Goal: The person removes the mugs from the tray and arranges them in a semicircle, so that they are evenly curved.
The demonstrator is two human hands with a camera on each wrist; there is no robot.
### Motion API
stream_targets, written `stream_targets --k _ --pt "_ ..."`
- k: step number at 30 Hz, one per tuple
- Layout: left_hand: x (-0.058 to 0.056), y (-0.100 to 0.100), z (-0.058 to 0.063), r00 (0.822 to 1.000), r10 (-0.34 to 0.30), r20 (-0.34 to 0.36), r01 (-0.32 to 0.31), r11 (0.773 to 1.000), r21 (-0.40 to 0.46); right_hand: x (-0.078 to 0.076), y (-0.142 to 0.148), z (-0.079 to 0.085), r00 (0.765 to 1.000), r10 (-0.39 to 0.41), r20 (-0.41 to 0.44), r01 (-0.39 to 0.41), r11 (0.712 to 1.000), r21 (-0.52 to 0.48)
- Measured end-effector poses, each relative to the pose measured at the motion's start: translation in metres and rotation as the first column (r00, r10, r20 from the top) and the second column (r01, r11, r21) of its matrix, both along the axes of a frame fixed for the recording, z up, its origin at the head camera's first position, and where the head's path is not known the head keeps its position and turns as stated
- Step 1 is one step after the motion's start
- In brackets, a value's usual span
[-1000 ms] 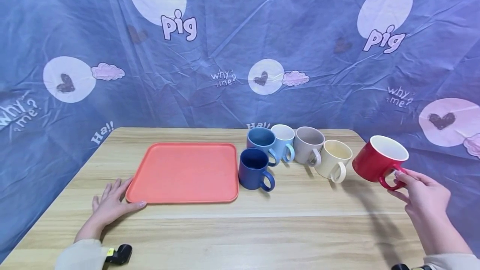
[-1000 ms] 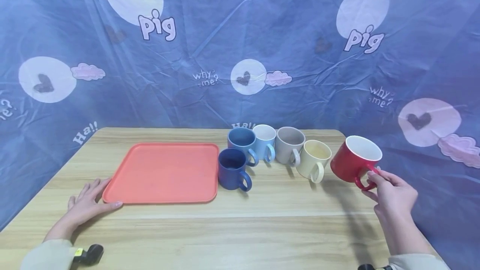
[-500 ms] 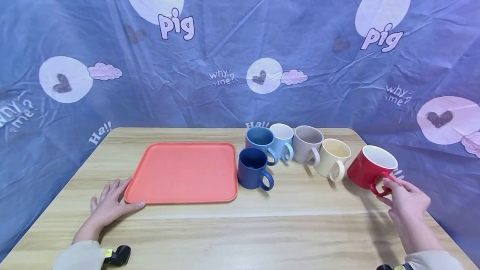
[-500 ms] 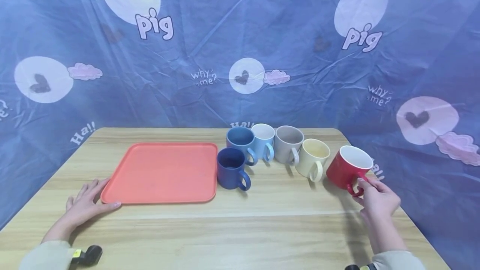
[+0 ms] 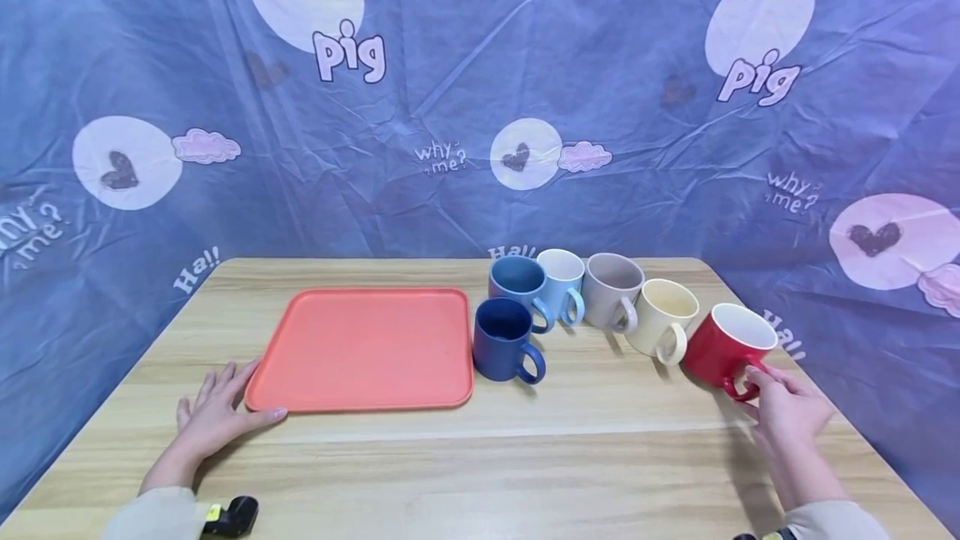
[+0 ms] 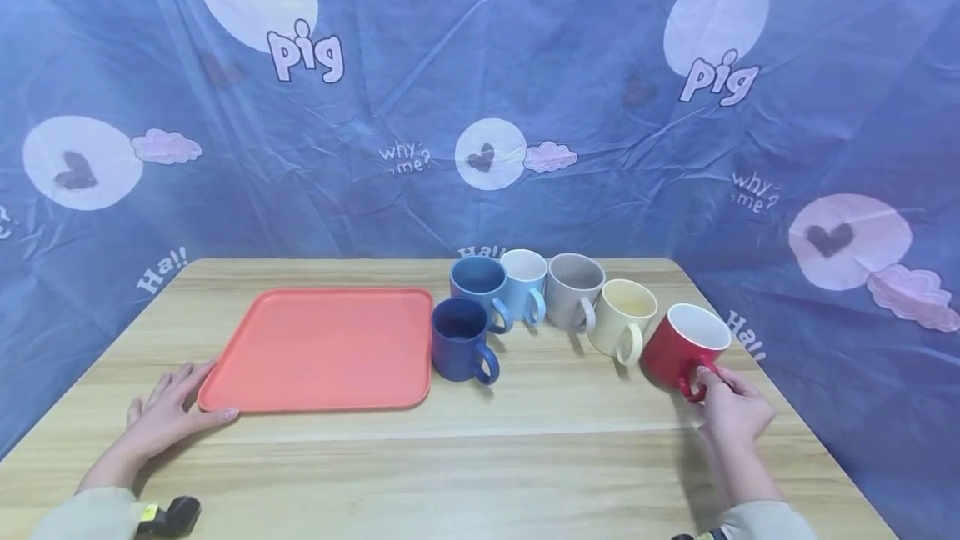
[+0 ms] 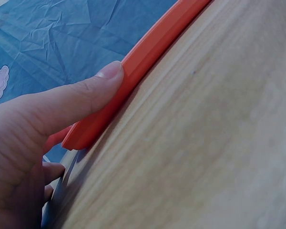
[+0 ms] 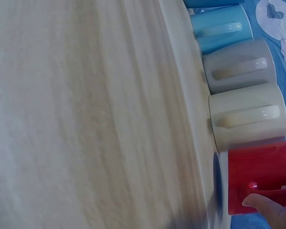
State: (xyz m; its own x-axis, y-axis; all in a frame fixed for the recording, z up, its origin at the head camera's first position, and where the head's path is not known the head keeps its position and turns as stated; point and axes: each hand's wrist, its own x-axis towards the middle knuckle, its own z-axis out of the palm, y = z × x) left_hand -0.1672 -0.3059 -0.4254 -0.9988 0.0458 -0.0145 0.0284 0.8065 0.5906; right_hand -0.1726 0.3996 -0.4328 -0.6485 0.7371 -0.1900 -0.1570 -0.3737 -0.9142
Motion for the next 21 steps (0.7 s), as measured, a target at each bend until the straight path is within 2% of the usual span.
stream_targets --k 5,11,21 --pt "-0.001 0.000 -0.002 1.000 0.006 -0.009 -0.006 1.000 0.001 0.000 -0.007 -0.002 0.999 -0.031 -0.011 0.030 0.999 -0.016" --pt "-0.001 0.000 -0.002 1.000 0.004 0.003 -0.004 1.000 0.006 0.005 -0.017 -0.002 0.999 -0.020 -0.034 0.019 0.999 -0.033" --pt "-0.001 0.000 -0.002 1.000 0.003 -0.002 -0.003 1.000 0.012 0.008 -0.033 -0.007 0.997 -0.047 -0.053 0.047 0.999 0.007"
